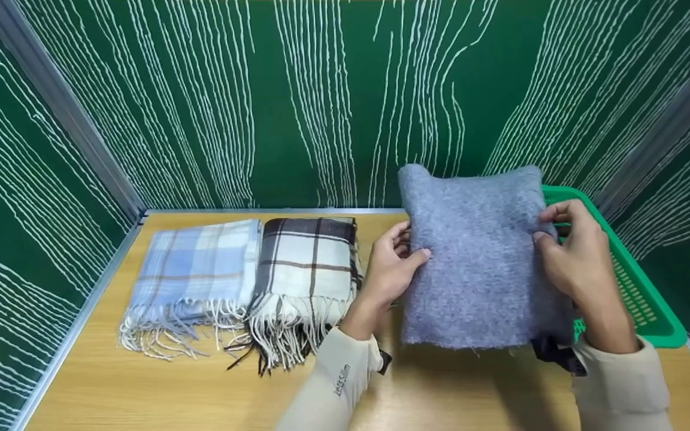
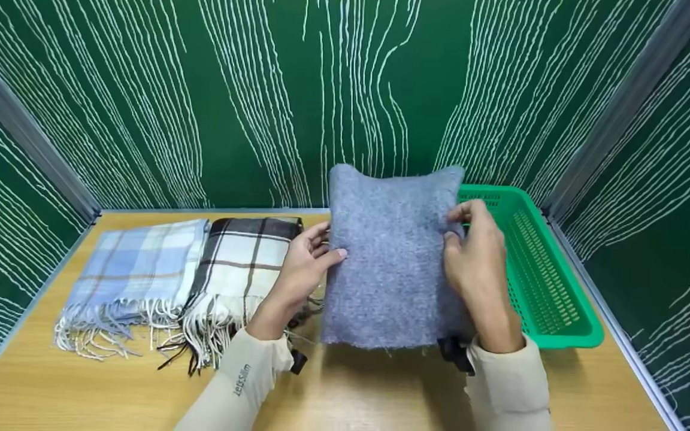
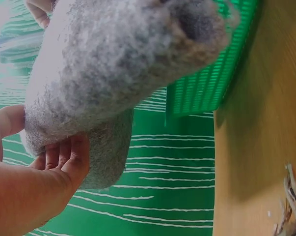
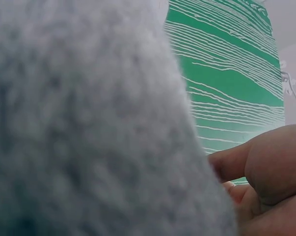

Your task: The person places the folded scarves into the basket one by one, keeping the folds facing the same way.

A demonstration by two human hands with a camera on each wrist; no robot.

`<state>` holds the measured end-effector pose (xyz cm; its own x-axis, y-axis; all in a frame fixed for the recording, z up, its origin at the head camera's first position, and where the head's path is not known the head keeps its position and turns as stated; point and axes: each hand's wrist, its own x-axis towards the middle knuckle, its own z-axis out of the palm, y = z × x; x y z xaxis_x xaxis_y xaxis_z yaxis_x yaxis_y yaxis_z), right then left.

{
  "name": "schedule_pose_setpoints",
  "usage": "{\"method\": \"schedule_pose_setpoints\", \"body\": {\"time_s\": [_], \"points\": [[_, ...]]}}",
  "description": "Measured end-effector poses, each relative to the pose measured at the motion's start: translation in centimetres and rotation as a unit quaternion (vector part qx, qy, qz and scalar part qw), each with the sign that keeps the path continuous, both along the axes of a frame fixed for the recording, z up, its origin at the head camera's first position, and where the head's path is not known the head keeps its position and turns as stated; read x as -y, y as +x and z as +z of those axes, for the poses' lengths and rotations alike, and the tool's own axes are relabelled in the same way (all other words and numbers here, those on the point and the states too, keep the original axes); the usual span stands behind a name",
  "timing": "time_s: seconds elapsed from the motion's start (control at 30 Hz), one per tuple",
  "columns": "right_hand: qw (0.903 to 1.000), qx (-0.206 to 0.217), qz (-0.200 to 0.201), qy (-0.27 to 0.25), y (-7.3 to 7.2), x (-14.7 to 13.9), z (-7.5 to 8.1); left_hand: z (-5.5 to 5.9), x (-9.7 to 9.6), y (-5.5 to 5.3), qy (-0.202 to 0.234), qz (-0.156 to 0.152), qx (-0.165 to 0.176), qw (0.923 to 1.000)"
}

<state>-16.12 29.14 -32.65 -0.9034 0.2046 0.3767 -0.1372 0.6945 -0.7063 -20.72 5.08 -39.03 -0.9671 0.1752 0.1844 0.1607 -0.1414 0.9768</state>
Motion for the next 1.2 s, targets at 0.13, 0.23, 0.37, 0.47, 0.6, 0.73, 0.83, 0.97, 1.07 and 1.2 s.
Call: {"method": "schedule_pose_setpoints", "body": {"time_s": [0.13,0.23,0.37,0.47,0.6,0.73,0.83,0.97,1.07,1.2], "points": [[0.9999,-0.005,-0.013,0.002,-0.1,-0.4,0.1,0.1,-0.4,-0.1,-0.007,0.002,-0.011,0.9999],[0.9999,-0.003,-0.016,0.003,-0.1,-0.7,0.1,0.0,-0.6,-0.2,-0.007,0.001,-0.017,0.9998],[0.9998,0.006,-0.017,0.005,0.0,-1.1,0.2,0.0,-1.0,-0.3,-0.006,-0.005,-0.022,0.9997],[0.9998,0.010,-0.019,0.005,0.1,-1.4,0.3,0.1,-1.3,-0.3,-0.007,-0.011,-0.021,0.9997],[0.9996,0.012,-0.024,0.013,0.2,-2.0,0.3,0.5,-1.7,-0.2,-0.015,-0.018,-0.016,0.9996],[0.9994,0.006,-0.028,0.019,0.1,-2.6,0.3,0.6,-2.2,-0.2,-0.020,-0.024,-0.016,0.9994],[0.9993,0.004,-0.031,0.023,0.1,-3.1,0.3,0.6,-2.7,-0.3,-0.024,-0.026,-0.021,0.9992],[0.9991,0.011,-0.034,0.024,0.1,-3.8,0.1,0.3,-3.4,-0.2,-0.020,-0.031,-0.020,0.9991],[0.9989,0.016,-0.038,0.023,0.1,-4.3,0.1,0.1,-3.9,-0.1,-0.018,-0.031,-0.019,0.9992],[0.9983,0.017,-0.046,0.030,0.1,-4.9,0.1,-0.2,-4.5,0.0,-0.019,-0.030,-0.023,0.9991]]}}
